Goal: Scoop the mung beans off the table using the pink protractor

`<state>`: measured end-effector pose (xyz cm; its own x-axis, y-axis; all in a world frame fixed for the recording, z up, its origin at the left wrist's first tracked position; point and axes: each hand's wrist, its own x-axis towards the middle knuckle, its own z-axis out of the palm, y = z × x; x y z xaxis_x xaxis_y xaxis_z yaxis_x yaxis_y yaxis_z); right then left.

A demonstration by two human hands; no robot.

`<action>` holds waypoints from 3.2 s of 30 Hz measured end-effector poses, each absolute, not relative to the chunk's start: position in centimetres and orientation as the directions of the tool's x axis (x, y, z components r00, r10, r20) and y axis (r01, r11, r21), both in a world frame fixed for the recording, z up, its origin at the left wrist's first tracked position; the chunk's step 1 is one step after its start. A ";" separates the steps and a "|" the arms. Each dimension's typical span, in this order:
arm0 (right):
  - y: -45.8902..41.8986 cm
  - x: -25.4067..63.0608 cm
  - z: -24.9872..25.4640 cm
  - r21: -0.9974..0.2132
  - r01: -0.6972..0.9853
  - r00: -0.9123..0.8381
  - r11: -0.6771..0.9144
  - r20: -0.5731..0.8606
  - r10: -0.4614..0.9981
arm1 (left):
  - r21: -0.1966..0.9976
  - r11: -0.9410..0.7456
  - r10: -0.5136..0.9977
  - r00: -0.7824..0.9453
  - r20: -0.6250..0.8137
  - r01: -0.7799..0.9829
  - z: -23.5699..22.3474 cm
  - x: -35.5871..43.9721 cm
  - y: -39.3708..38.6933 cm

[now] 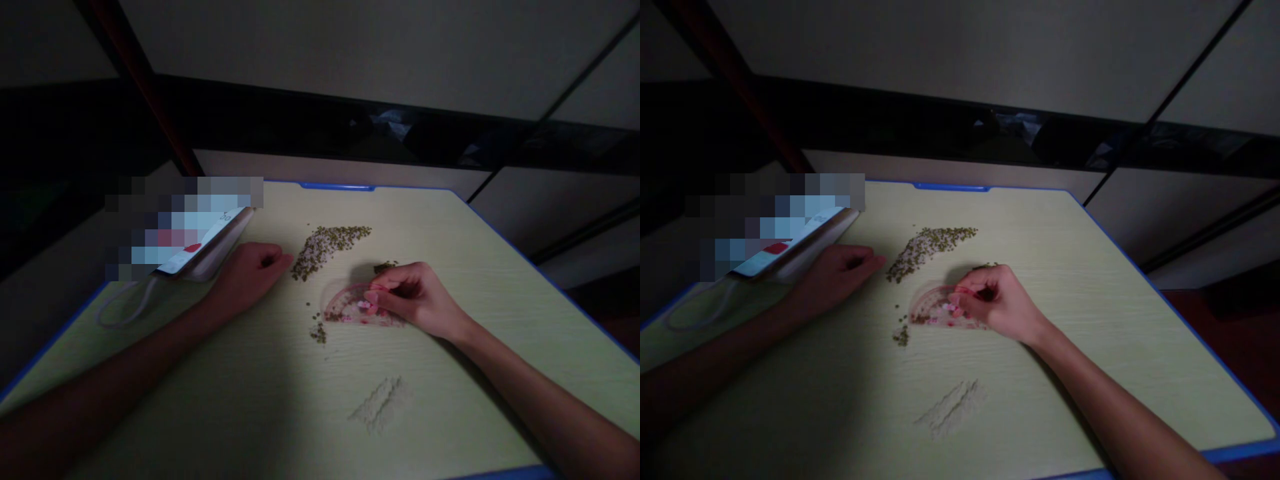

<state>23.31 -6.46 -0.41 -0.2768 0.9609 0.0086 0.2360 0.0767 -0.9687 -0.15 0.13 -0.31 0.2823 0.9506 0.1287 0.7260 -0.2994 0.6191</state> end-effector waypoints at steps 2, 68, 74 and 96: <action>-6.5 23.3 -0.5 -0.968 0.235 -0.286 0.083 0.013 0.958 | 0.622 -0.293 0.952 0.278 0.124 0.726 -0.2 -0.1 0.1; -7.3 22.9 0.3 -0.868 0.246 -0.732 0.432 0.126 0.669 | 0.622 -0.305 0.949 0.286 0.133 0.721 -0.3 -0.1 0.1; -7.4 22.9 0.0 -0.894 0.252 -0.673 0.370 0.113 0.731 | 0.623 -0.303 0.949 0.290 0.126 0.721 -0.3 0.0 0.1; -7.1 23.5 -0.1 -0.936 0.331 -0.414 0.117 -0.033 0.910 | 0.613 -0.308 0.948 0.291 0.131 0.727 -0.3 0.0 0.2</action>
